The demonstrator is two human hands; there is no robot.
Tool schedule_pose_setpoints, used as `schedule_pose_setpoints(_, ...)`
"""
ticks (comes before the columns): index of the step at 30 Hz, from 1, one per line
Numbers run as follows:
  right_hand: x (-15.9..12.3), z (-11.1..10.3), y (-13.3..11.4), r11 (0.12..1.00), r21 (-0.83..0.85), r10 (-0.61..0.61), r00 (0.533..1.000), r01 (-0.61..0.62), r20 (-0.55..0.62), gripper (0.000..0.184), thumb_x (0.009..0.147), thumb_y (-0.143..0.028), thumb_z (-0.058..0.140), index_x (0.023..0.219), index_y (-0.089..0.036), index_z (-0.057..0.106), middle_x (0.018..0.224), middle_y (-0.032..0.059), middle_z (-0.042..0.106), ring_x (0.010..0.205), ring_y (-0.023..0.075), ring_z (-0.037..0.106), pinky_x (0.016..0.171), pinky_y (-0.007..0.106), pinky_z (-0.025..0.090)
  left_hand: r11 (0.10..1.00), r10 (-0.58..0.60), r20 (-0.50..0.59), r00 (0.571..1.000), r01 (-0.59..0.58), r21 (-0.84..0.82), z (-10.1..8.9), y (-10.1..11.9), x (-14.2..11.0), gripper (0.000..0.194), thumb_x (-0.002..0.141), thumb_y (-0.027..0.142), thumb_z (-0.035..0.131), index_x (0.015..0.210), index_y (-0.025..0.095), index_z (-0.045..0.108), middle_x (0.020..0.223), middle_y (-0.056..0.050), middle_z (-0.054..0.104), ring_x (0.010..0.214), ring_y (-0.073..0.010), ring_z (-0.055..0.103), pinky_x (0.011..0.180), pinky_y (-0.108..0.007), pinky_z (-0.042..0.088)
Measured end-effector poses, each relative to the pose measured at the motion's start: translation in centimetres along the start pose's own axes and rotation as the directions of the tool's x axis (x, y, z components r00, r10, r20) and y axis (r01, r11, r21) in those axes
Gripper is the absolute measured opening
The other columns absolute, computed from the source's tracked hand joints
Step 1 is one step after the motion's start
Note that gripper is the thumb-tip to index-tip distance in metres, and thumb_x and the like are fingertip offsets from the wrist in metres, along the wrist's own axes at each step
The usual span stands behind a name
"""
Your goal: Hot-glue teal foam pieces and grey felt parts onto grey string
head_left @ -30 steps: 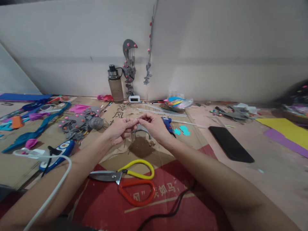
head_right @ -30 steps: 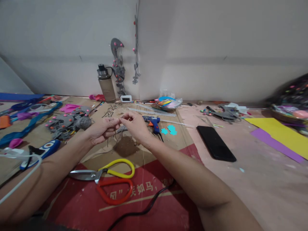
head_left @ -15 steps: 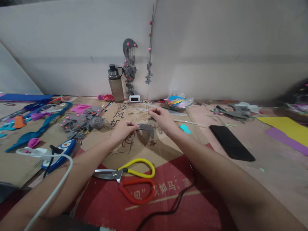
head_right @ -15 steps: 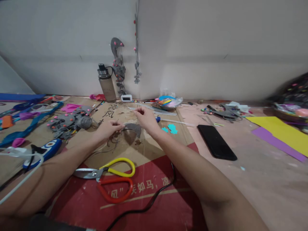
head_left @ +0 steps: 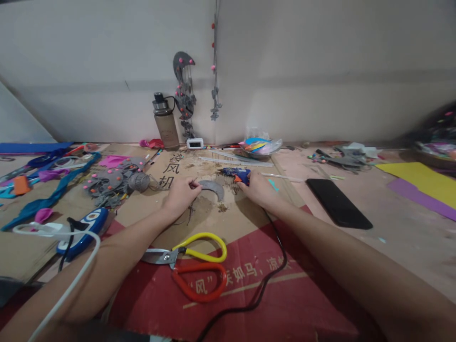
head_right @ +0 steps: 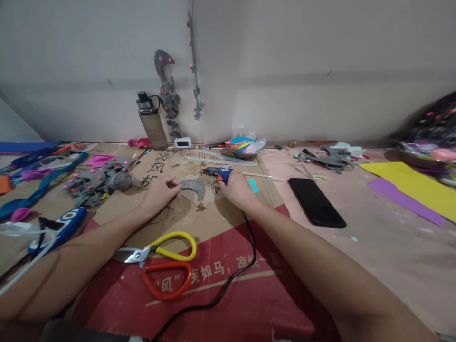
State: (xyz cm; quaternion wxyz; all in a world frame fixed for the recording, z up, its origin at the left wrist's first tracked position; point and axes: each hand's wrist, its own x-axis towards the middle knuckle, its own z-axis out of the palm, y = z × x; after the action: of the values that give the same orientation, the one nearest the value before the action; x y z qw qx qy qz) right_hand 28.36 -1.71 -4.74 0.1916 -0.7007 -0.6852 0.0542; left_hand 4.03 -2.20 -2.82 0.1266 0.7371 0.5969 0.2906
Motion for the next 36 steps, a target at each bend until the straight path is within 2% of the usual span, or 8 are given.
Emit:
schedule_pose_setpoints(4, 0.8, -0.6, -0.3, 0.996, 0.071, 0.054, 0.992, -0.063, 0.113, 0.041, 0.082, -0.051, 0.048, 0.095, -0.013, 0.059, 0.090, 0.0175, 0.067, 0.082, 0.0252, 0.064, 0.063, 0.029, 0.042, 0.995, 0.069, -0.039, 0.997, -0.066, 0.069, 0.1, 0.2, -0.2, 0.020, 0.077, 0.031, 0.055, 0.073, 0.017, 0.068, 0.075, -0.006, 0.070, 0.068, -0.0167, 0.060, 0.064, -0.026, 0.040)
schedule_pose_setpoints(7, 1.1, -1.2, -0.4, 0.991, 0.074, 0.099, 0.980, -0.113, 0.170, 0.038, 0.081, -0.049, 0.049, 0.091, -0.014, 0.062, 0.086, 0.0170, 0.068, 0.078, 0.0254, 0.065, 0.061, 0.029, 0.042, 0.991, 0.093, 0.007, 0.996, -0.093, 0.100, 0.2, 0.2, -0.4, 0.019, 0.078, 0.030, 0.054, 0.075, 0.018, 0.068, 0.076, -0.006, 0.070, 0.070, -0.0169, 0.060, 0.066, -0.026, 0.041)
schedule_pose_setpoints(12, 1.6, -1.2, -0.2, 0.992, 0.063, 0.099, 0.976, -0.113, 0.194, 0.025, 0.076, -0.035, 0.053, 0.084, -0.014, 0.064, 0.082, 0.0168, 0.068, 0.074, 0.0265, 0.064, 0.058, 0.030, 0.040, 0.992, 0.091, 0.088, 0.992, -0.098, 0.083, 0.4, -0.1, -0.5, 0.016, 0.074, 0.024, 0.055, 0.078, 0.019, 0.070, 0.081, -0.005, 0.072, 0.076, -0.0181, 0.063, 0.072, -0.027, 0.043)
schedule_pose_setpoints(20, 2.6, -0.5, 1.3, 0.945, 0.266, 0.138, 0.967, -0.193, 0.212, 0.023, 0.070, -0.038, 0.055, 0.077, -0.017, 0.063, 0.072, 0.0099, 0.066, 0.064, 0.0227, 0.061, 0.053, 0.029, 0.038, 0.985, 0.123, 0.087, 0.989, -0.132, 0.108, 0.5, -0.4, -0.4, 0.015, 0.073, 0.021, 0.055, 0.076, 0.018, 0.070, 0.077, -0.005, 0.071, 0.072, -0.0180, 0.063, 0.070, -0.027, 0.044)
schedule_pose_setpoints(25, 1.5, -0.7, -0.1, 0.781, 0.598, 0.079, 0.978, -0.181, 0.193, 0.011, 0.068, -0.029, 0.054, 0.075, -0.020, 0.056, 0.064, 0.0036, 0.062, 0.052, 0.0160, 0.054, 0.045, 0.025, 0.035, 0.982, 0.122, 0.122, 0.985, -0.138, 0.129, 0.4, -0.3, -0.5, 0.014, 0.074, 0.021, 0.055, 0.077, 0.019, 0.069, 0.079, -0.004, 0.071, 0.074, -0.0179, 0.063, 0.072, -0.027, 0.043)
schedule_pose_setpoints(29, 0.4, -0.8, -1.6, 0.580, 0.768, 0.020, 0.947, -0.271, 0.320, 0.023, 0.067, -0.023, 0.053, 0.090, -0.020, 0.048, 0.063, -0.0003, 0.062, 0.049, 0.0126, 0.052, 0.043, 0.022, 0.033, 0.982, 0.120, 0.141, 0.983, -0.138, 0.128, 0.4, -0.3, -0.4, 0.014, 0.074, 0.022, 0.054, 0.076, 0.019, 0.068, 0.080, -0.004, 0.071, 0.075, -0.0180, 0.063, 0.072, -0.027, 0.043)
schedule_pose_setpoints(31, 0.1, -0.9, -1.7, 0.603, 0.761, -0.009, 0.952, -0.239, 0.306, 0.027, 0.067, -0.022, 0.055, 0.093, -0.020, 0.048, 0.060, -0.0023, 0.059, 0.050, 0.0121, 0.051, 0.045, 0.022, 0.034, 0.983, 0.111, 0.144, 0.983, -0.130, 0.132, 0.5, -0.4, -0.4, 0.014, 0.074, 0.021, 0.054, 0.077, 0.019, 0.068, 0.081, -0.004, 0.071, 0.076, -0.0180, 0.063, 0.073, -0.027, 0.043)
schedule_pose_setpoints(36, -0.1, -1.4, -1.1, 0.762, 0.647, -0.134, 0.982, 0.017, 0.132, 0.028, 0.078, -0.041, 0.053, 0.093, -0.017, 0.056, 0.074, 0.0008, 0.060, 0.062, 0.0131, 0.052, 0.055, 0.024, 0.039, 0.981, 0.113, 0.151, 0.982, -0.135, 0.138, 0.6, -0.6, -0.3, 0.015, 0.074, 0.022, 0.054, 0.077, 0.018, 0.068, 0.079, -0.005, 0.071, 0.074, -0.0180, 0.062, 0.071, -0.027, 0.043)
